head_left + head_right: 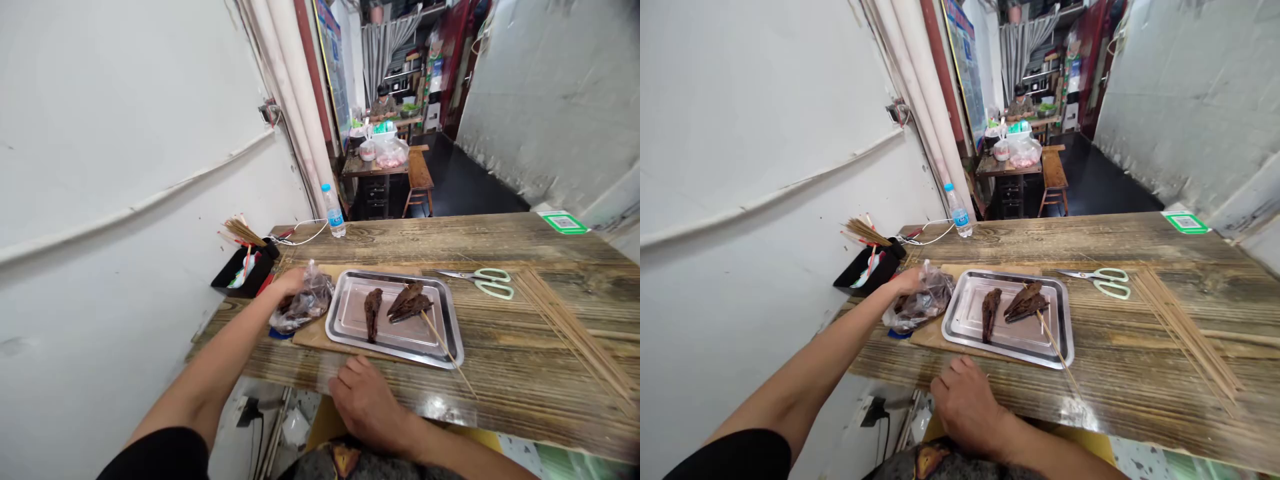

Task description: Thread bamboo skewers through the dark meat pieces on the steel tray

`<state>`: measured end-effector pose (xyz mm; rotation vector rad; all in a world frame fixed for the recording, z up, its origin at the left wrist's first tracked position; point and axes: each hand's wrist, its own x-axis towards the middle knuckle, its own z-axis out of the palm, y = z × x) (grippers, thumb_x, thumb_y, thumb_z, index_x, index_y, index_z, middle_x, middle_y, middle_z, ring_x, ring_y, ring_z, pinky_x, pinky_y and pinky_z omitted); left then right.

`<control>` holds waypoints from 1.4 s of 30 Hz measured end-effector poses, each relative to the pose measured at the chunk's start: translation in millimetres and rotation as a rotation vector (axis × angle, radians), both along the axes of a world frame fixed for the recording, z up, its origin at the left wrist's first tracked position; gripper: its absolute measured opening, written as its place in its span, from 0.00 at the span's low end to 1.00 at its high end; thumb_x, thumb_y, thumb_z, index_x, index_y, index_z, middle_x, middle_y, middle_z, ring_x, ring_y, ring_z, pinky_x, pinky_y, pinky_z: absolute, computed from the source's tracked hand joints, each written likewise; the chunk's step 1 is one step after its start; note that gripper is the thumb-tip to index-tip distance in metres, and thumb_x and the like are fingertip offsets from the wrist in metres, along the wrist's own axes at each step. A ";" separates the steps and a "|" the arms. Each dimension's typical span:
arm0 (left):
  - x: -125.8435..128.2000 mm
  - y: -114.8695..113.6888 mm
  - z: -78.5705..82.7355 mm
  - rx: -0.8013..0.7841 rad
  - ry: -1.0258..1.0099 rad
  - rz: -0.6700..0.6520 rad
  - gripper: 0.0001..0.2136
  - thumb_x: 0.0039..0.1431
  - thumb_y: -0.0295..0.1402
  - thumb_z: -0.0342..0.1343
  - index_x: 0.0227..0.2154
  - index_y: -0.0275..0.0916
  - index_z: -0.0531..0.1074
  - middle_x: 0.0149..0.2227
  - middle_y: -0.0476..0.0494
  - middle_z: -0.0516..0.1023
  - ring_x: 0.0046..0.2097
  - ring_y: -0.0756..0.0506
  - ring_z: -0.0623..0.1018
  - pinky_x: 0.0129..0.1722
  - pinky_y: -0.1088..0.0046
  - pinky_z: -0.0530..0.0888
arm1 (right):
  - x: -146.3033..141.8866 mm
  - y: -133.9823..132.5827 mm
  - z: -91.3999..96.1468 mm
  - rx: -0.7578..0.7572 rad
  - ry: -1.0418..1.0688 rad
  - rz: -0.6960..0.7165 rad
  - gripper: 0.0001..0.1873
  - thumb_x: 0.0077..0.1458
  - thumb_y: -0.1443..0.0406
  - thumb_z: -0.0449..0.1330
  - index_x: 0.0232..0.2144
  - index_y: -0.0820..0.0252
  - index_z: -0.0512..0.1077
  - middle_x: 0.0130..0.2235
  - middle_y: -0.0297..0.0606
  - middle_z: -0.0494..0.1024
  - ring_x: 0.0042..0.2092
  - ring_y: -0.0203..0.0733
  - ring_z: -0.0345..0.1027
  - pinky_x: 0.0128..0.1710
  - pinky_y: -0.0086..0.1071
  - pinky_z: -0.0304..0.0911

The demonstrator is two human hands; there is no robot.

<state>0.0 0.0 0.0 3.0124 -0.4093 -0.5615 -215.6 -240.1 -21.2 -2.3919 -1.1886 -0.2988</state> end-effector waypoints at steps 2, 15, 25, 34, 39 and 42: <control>1.0 0.0 0.0 0.006 0.008 0.010 0.13 0.47 0.33 0.58 0.37 0.37 0.76 0.39 0.42 0.79 0.41 0.45 0.77 0.43 0.76 0.71 | 0.2 -0.8 -0.8 -0.026 0.017 0.008 0.02 0.55 0.69 0.54 0.30 0.61 0.67 0.30 0.38 0.69 0.35 0.41 0.53 0.38 0.37 0.45; -1.5 -1.7 8.1 0.130 -0.069 0.086 0.10 0.50 0.30 0.54 0.35 0.36 0.76 0.40 0.36 0.79 0.44 0.43 0.76 0.44 0.75 0.70 | -1.4 -1.4 -8.5 -0.068 0.084 0.021 0.03 0.56 0.69 0.54 0.31 0.61 0.67 0.32 0.38 0.71 0.36 0.41 0.55 0.39 0.37 0.46; -55.9 37.5 79.6 0.281 -0.175 0.314 0.11 0.54 0.31 0.52 0.34 0.32 0.77 0.37 0.33 0.78 0.40 0.41 0.77 0.38 0.73 0.69 | -3.7 2.6 -9.3 0.126 0.023 -0.002 0.06 0.53 0.74 0.54 0.28 0.59 0.66 0.27 0.35 0.68 0.32 0.40 0.54 0.35 0.35 0.45; -160.6 -27.4 67.7 0.035 -0.642 0.152 0.18 0.62 0.28 0.41 0.51 0.35 0.69 0.49 0.35 0.74 0.49 0.42 0.73 0.50 0.65 0.68 | -12.2 -4.2 -19.0 0.160 0.041 0.011 0.08 0.55 0.74 0.53 0.27 0.59 0.68 0.27 0.35 0.69 0.33 0.40 0.55 0.35 0.35 0.45; -138.6 -86.4 -13.8 -0.080 -0.600 -0.020 0.18 0.62 0.25 0.40 0.52 0.31 0.67 0.54 0.31 0.70 0.51 0.40 0.72 0.51 0.59 0.68 | -22.2 -20.0 -24.5 0.063 0.058 -0.019 0.07 0.56 0.72 0.53 0.28 0.60 0.68 0.28 0.35 0.70 0.33 0.40 0.56 0.34 0.35 0.46; -126.1 -109.6 -39.5 -0.084 -0.528 -0.001 0.17 0.62 0.25 0.42 0.51 0.32 0.67 0.54 0.30 0.69 0.49 0.39 0.73 0.49 0.58 0.69 | -23.3 -26.9 -26.1 0.040 0.065 -0.064 0.06 0.55 0.71 0.53 0.29 0.60 0.68 0.28 0.35 0.70 0.33 0.40 0.56 0.35 0.35 0.46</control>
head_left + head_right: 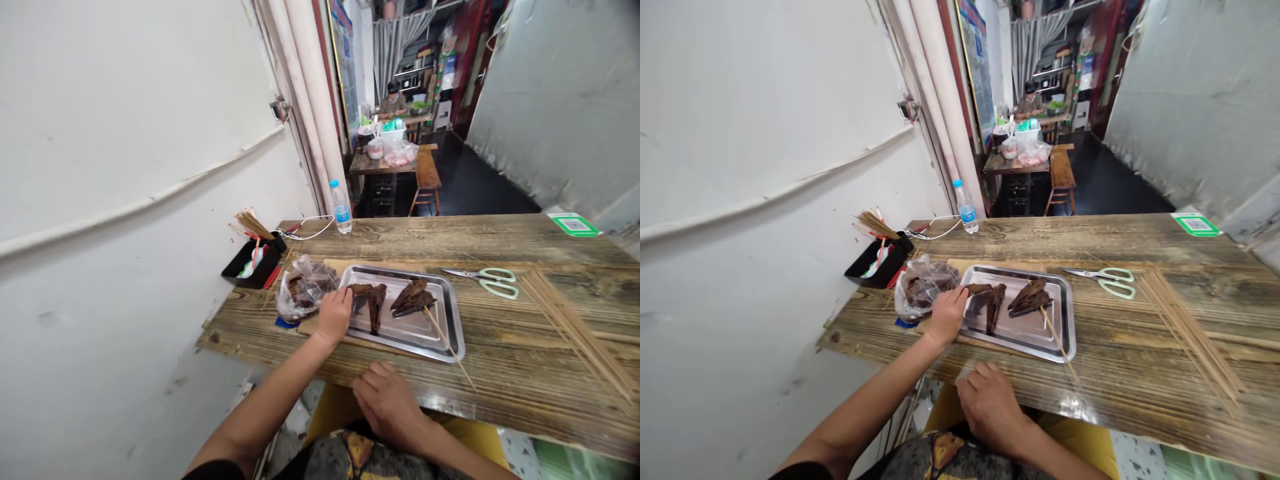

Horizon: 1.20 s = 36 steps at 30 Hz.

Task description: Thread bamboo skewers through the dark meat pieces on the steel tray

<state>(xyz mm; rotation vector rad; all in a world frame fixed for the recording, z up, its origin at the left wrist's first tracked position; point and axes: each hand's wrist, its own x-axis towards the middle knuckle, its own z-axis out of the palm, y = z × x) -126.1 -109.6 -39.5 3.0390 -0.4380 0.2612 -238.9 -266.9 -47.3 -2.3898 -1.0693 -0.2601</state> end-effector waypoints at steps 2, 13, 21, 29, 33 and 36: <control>-3.2 -11.6 -9.6 -0.023 0.034 0.030 0.17 0.61 0.23 0.43 0.51 0.34 0.67 0.56 0.30 0.67 0.50 0.39 0.72 0.49 0.58 0.69 | 0.3 -1.9 -2.2 -0.006 0.011 -0.018 0.06 0.55 0.72 0.54 0.28 0.59 0.68 0.28 0.34 0.70 0.33 0.40 0.56 0.35 0.35 0.46; -50.3 -10.4 -10.8 -0.349 0.109 0.135 0.12 0.62 0.35 0.47 0.43 0.38 0.71 0.44 0.40 0.76 0.48 0.42 0.73 0.50 0.60 0.68 | 16.3 -5.6 -8.8 0.072 0.032 -0.154 0.12 0.60 0.71 0.49 0.29 0.61 0.71 0.27 0.37 0.68 0.33 0.41 0.55 0.35 0.35 0.48; -41.2 -20.3 -17.8 -0.385 0.152 0.170 0.17 0.60 0.36 0.51 0.51 0.37 0.65 0.52 0.36 0.72 0.54 0.41 0.69 0.58 0.54 0.55 | 55.2 -26.9 -15.1 -0.113 0.029 -0.548 0.11 0.60 0.65 0.52 0.38 0.63 0.74 0.33 0.42 0.71 0.39 0.46 0.58 0.39 0.37 0.50; -36.4 -17.8 -25.7 -0.445 0.185 0.196 0.19 0.58 0.34 0.52 0.53 0.40 0.65 0.54 0.37 0.71 0.57 0.40 0.66 0.59 0.52 0.53 | 63.3 -17.1 -24.1 -0.146 0.060 -0.603 0.11 0.60 0.64 0.53 0.34 0.61 0.75 0.31 0.41 0.71 0.37 0.46 0.60 0.37 0.36 0.48; -32.0 -18.1 -27.3 -0.468 0.196 0.208 0.20 0.57 0.31 0.53 0.53 0.40 0.65 0.54 0.38 0.71 0.58 0.40 0.66 0.59 0.53 0.53 | 67.1 -13.8 -24.8 -0.150 0.109 -0.645 0.12 0.60 0.63 0.53 0.35 0.62 0.75 0.31 0.41 0.72 0.37 0.46 0.61 0.37 0.36 0.47; -29.4 -17.8 -29.6 -0.474 0.186 0.219 0.20 0.56 0.30 0.53 0.53 0.40 0.65 0.54 0.39 0.71 0.58 0.41 0.65 0.59 0.53 0.53 | 68.7 -12.0 -25.2 -0.142 0.154 -0.636 0.12 0.59 0.65 0.52 0.35 0.61 0.75 0.31 0.41 0.72 0.37 0.45 0.61 0.38 0.36 0.48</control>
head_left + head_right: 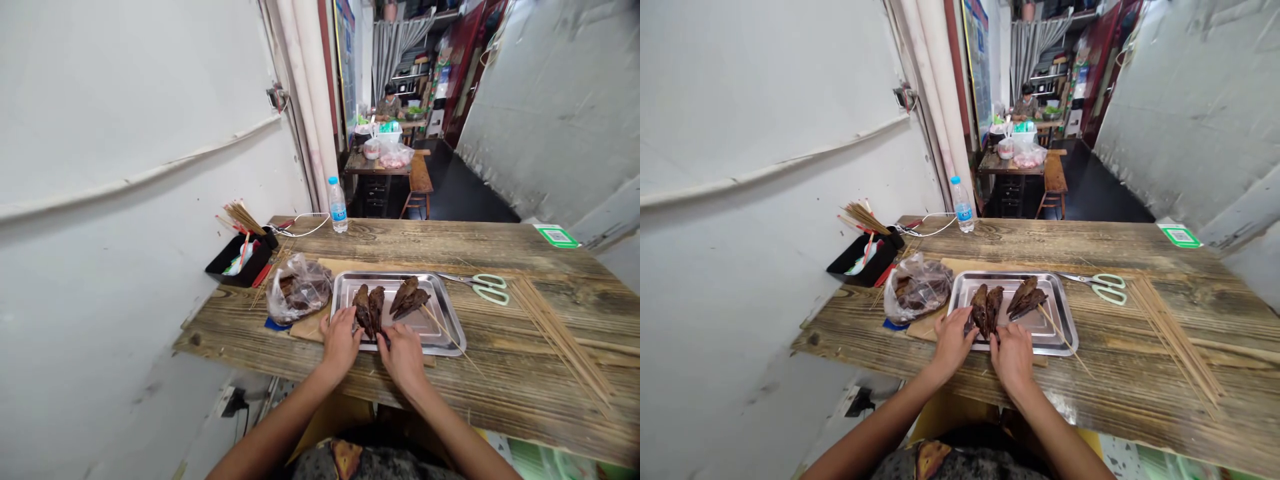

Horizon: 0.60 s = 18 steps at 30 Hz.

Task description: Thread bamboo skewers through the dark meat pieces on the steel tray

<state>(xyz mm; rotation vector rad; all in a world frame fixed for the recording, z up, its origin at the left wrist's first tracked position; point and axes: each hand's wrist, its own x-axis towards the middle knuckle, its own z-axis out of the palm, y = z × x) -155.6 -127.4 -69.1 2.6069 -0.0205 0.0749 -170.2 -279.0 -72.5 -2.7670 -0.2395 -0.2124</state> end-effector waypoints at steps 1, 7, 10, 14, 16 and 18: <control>0.5 0.2 -0.7 -0.001 -0.004 0.002 0.20 0.56 0.30 0.54 0.53 0.40 0.65 0.54 0.39 0.71 0.58 0.41 0.65 0.59 0.53 0.53 | 0.1 0.5 0.2 0.005 0.010 0.003 0.12 0.59 0.65 0.52 0.34 0.61 0.75 0.32 0.41 0.72 0.37 0.45 0.62 0.38 0.36 0.48; 1.5 0.4 -3.4 0.013 -0.026 0.001 0.21 0.56 0.29 0.53 0.54 0.40 0.64 0.54 0.39 0.71 0.59 0.41 0.65 0.59 0.52 0.53 | -0.6 2.3 3.0 0.015 0.028 0.002 0.11 0.58 0.65 0.52 0.33 0.61 0.75 0.32 0.41 0.72 0.38 0.46 0.62 0.38 0.36 0.48; 1.3 0.9 -4.9 0.015 -0.032 -0.005 0.21 0.56 0.28 0.53 0.54 0.40 0.64 0.54 0.39 0.71 0.59 0.41 0.64 0.59 0.52 0.52 | -0.3 2.1 2.7 0.009 0.010 -0.008 0.10 0.56 0.66 0.53 0.32 0.61 0.75 0.32 0.41 0.72 0.38 0.45 0.61 0.38 0.36 0.48; 0.5 2.4 -7.2 0.014 -0.029 -0.003 0.22 0.56 0.28 0.53 0.54 0.39 0.63 0.55 0.39 0.70 0.59 0.41 0.64 0.59 0.53 0.52 | 0.4 1.6 0.8 -0.011 0.003 -0.008 0.09 0.55 0.66 0.54 0.31 0.61 0.75 0.31 0.40 0.71 0.37 0.45 0.61 0.38 0.36 0.48; 0.0 2.7 -7.9 0.014 -0.029 0.004 0.22 0.56 0.28 0.52 0.55 0.39 0.63 0.56 0.40 0.69 0.59 0.41 0.64 0.59 0.53 0.52 | 0.5 1.6 0.5 -0.018 0.012 -0.013 0.10 0.55 0.66 0.54 0.31 0.60 0.75 0.31 0.40 0.72 0.38 0.45 0.61 0.38 0.36 0.48; -0.6 2.5 -7.6 0.013 -0.033 0.005 0.22 0.56 0.28 0.52 0.55 0.39 0.63 0.56 0.40 0.69 0.59 0.42 0.64 0.59 0.53 0.52 | 0.4 1.7 0.7 -0.018 0.023 -0.018 0.10 0.55 0.66 0.54 0.31 0.60 0.75 0.32 0.40 0.72 0.38 0.45 0.62 0.39 0.36 0.48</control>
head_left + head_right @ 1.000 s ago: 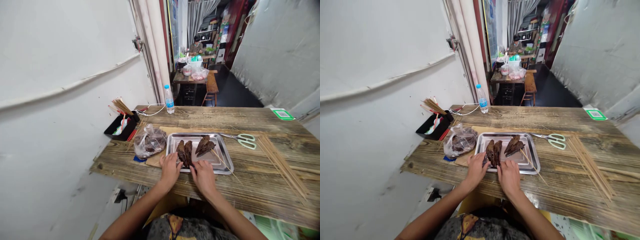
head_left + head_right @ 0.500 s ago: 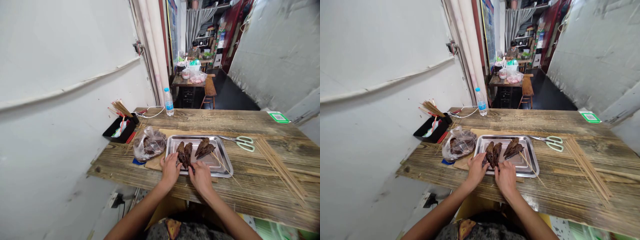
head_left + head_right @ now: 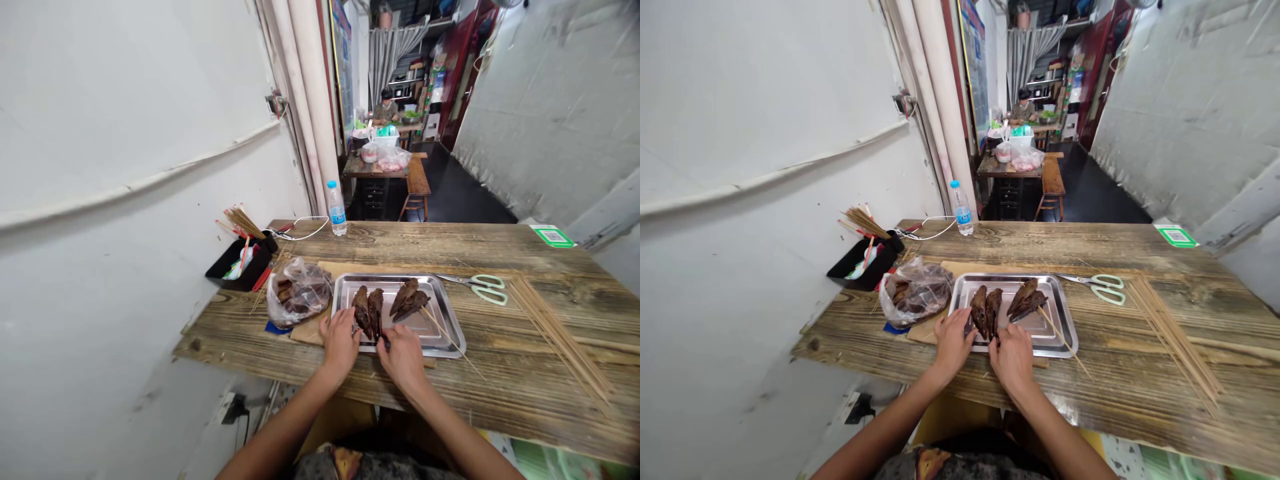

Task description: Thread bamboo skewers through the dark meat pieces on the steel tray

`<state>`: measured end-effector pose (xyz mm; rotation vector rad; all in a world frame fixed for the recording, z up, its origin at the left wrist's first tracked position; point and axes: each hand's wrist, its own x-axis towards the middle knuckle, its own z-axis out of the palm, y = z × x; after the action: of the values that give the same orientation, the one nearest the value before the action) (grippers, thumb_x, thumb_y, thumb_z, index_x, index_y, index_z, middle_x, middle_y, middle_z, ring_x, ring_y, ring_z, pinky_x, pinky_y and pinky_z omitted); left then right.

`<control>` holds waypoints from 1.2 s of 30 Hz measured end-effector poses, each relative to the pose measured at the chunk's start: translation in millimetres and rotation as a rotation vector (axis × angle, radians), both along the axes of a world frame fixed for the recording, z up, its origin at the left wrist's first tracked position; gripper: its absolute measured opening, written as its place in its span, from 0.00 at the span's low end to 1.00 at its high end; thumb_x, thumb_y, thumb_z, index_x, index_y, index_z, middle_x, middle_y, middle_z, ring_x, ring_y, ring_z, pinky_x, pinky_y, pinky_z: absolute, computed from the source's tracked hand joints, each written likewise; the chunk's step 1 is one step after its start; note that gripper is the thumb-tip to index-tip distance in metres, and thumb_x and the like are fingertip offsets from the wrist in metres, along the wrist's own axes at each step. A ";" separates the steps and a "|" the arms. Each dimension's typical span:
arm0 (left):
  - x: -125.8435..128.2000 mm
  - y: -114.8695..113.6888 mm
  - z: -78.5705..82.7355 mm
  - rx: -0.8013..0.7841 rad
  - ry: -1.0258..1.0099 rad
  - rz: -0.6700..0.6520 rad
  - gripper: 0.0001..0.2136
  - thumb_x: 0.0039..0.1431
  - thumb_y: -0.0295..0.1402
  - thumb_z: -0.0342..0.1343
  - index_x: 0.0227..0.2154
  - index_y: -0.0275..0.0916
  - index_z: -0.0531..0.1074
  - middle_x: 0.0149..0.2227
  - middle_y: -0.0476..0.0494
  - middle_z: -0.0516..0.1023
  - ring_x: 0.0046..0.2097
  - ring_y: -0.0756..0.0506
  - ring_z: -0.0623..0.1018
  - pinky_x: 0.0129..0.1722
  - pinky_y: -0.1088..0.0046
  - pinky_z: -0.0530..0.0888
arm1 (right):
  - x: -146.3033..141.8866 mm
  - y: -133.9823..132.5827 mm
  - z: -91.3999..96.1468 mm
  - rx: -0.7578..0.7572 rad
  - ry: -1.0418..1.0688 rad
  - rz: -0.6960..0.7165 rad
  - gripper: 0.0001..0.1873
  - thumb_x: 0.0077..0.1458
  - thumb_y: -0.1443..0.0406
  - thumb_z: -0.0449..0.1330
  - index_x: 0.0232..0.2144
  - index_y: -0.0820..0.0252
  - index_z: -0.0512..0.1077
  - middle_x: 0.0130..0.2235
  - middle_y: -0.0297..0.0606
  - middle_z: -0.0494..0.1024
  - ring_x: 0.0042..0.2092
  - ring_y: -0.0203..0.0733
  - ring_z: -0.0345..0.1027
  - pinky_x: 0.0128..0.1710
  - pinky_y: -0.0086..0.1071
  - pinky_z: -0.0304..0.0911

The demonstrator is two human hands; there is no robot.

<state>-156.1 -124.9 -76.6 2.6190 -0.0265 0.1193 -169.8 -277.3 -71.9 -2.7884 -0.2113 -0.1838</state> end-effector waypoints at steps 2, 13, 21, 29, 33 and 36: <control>-0.4 -0.7 1.5 -0.001 -0.003 -0.003 0.22 0.56 0.28 0.52 0.54 0.39 0.63 0.56 0.40 0.69 0.59 0.42 0.64 0.59 0.54 0.52 | -0.1 0.1 0.3 0.001 0.010 -0.002 0.10 0.55 0.66 0.53 0.32 0.60 0.75 0.32 0.40 0.72 0.38 0.45 0.62 0.39 0.36 0.48; 0.3 -1.7 3.5 0.004 -0.010 -0.018 0.21 0.56 0.27 0.51 0.54 0.38 0.64 0.55 0.39 0.70 0.58 0.41 0.65 0.58 0.54 0.53 | -0.4 -1.1 -1.5 0.009 -0.007 -0.004 0.10 0.55 0.66 0.54 0.32 0.61 0.75 0.31 0.40 0.72 0.38 0.46 0.62 0.39 0.36 0.49; -0.4 -1.5 6.5 -0.006 -0.001 -0.025 0.21 0.55 0.26 0.52 0.53 0.37 0.64 0.55 0.39 0.70 0.58 0.42 0.65 0.59 0.55 0.53 | -1.9 -1.0 1.0 0.015 0.010 -0.012 0.10 0.55 0.66 0.53 0.33 0.61 0.76 0.32 0.40 0.72 0.39 0.46 0.63 0.39 0.36 0.48; -1.2 -1.2 7.9 -0.010 0.020 -0.032 0.22 0.54 0.26 0.51 0.54 0.38 0.64 0.55 0.39 0.70 0.59 0.42 0.64 0.59 0.56 0.53 | -2.3 -1.0 0.8 0.005 0.014 -0.008 0.11 0.56 0.66 0.53 0.33 0.61 0.76 0.32 0.40 0.72 0.38 0.45 0.62 0.39 0.35 0.48; -0.8 -0.8 6.6 -0.009 0.024 -0.031 0.22 0.54 0.26 0.52 0.54 0.37 0.64 0.56 0.39 0.69 0.59 0.42 0.64 0.59 0.56 0.53 | -2.0 -0.9 1.5 0.004 0.025 -0.005 0.11 0.56 0.65 0.53 0.33 0.61 0.75 0.32 0.40 0.73 0.39 0.45 0.63 0.39 0.35 0.48; -0.6 -0.9 7.5 -0.004 0.027 -0.029 0.22 0.54 0.26 0.52 0.54 0.37 0.64 0.56 0.39 0.69 0.59 0.42 0.64 0.59 0.57 0.53 | -1.9 -1.0 2.8 0.007 0.031 -0.004 0.11 0.56 0.66 0.53 0.32 0.61 0.75 0.32 0.40 0.73 0.39 0.45 0.63 0.39 0.35 0.48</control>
<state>-156.8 -125.8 -69.2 2.6145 -0.0551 0.0731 -171.7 -278.3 -69.0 -2.7826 -0.1971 -0.1424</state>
